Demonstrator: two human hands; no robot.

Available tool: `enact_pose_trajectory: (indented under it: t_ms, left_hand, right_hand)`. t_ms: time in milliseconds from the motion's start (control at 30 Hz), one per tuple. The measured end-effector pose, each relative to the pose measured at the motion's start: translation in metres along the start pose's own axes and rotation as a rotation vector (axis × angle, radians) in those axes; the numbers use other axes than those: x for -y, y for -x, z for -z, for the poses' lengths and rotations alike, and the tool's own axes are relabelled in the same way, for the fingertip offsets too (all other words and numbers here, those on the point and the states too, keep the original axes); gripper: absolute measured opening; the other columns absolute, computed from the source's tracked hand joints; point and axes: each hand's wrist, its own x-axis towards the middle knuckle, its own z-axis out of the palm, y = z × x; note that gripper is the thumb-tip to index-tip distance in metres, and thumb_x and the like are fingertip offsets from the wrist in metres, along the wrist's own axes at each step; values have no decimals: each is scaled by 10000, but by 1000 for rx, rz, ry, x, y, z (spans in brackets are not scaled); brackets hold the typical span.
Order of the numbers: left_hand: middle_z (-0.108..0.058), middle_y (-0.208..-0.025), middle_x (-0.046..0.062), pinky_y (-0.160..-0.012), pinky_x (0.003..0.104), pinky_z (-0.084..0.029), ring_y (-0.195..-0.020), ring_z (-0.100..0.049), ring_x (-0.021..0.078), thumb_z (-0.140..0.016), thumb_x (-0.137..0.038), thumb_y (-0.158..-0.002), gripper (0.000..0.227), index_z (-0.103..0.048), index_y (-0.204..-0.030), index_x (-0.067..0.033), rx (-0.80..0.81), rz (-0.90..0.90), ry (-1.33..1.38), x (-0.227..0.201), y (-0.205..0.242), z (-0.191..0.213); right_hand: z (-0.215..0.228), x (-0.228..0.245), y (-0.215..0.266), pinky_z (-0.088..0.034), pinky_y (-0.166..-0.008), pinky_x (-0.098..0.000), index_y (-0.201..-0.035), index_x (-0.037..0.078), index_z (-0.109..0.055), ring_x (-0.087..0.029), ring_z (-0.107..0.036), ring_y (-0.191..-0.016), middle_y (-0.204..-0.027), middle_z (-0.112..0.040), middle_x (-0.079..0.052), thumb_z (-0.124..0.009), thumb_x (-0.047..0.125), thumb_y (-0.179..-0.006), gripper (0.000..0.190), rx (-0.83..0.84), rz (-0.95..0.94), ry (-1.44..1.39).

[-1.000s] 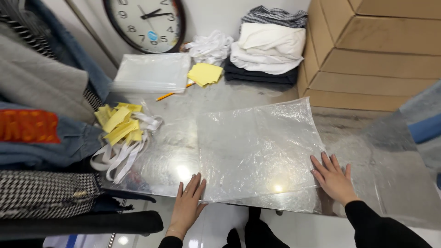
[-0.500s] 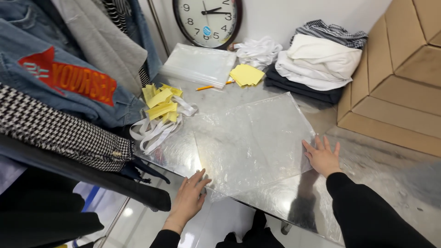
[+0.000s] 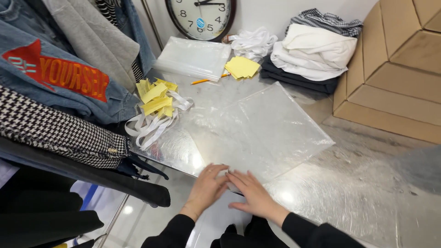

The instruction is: The person unties a white ribbon on a cardboard box, removes a yellow sticky note, and opens the box. They take out a plastic-wrapped white cloth, unwrap it, and place it on a pile of folded clothes. The person then closes the box and places it on a stack of other boxes.

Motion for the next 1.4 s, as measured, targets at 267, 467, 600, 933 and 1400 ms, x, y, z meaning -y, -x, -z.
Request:
enact_pose_trajectory:
  t_ms: [267, 467, 600, 933, 1400]
  left_hand:
    - [-709, -1245, 84, -965, 439, -514, -1105, -671, 300, -784, -499, -901, 602, -601, -1313, -101, 236, 84, 300, -10, -16, 15]
    - [-807, -1151, -83, -892, 331, -562, -1091, -744, 157, -789, -459, -873, 348, -792, -1109, -203, 454, 356, 300, 16, -12, 63]
    - [-870, -890, -63, -918, 233, -560, -900, -779, 67, -823, -261, -866, 101, -846, -835, -167, 490, 593, 696, -12, -54, 122]
    - [-812, -766, 52, -795, 245, -536, -771, -767, 121, -662, -256, -981, 146, -707, -968, -118, -47, 700, 877, -38, -234, 68]
    - [-723, -958, 66, -780, 323, -536, -803, -689, 176, -647, -526, -931, 460, -524, -1077, -108, 488, 1076, 620, 69, -240, -75]
  right_hand:
    - [46, -16, 60, -562, -1025, -276, -1184, 123, -845, -130, -794, -1107, -1190, -868, -20, -657, 240, -967, 310, -141, -363, -603]
    - [124, -26, 156, -657, -1004, -453, -1238, -71, -833, -381, -858, -1196, -1279, -888, -252, -726, 176, -870, 456, -83, -768, -1054]
    - [137, -64, 197, -651, -1003, -636, -1208, -89, -837, -530, -848, -1134, -1232, -874, -352, -749, 98, -858, 407, -184, -674, -1308]
    - [197, -119, 132, -534, -970, -483, -1280, -3, -597, -388, -679, -1082, -1197, -708, -268, -598, 124, -1046, 267, -966, -931, -1175]
    - [155, -232, 112, -606, -611, -406, -990, 16, -690, -358, -770, -662, -850, -792, -237, -768, 112, -956, 129, -934, -1202, -851]
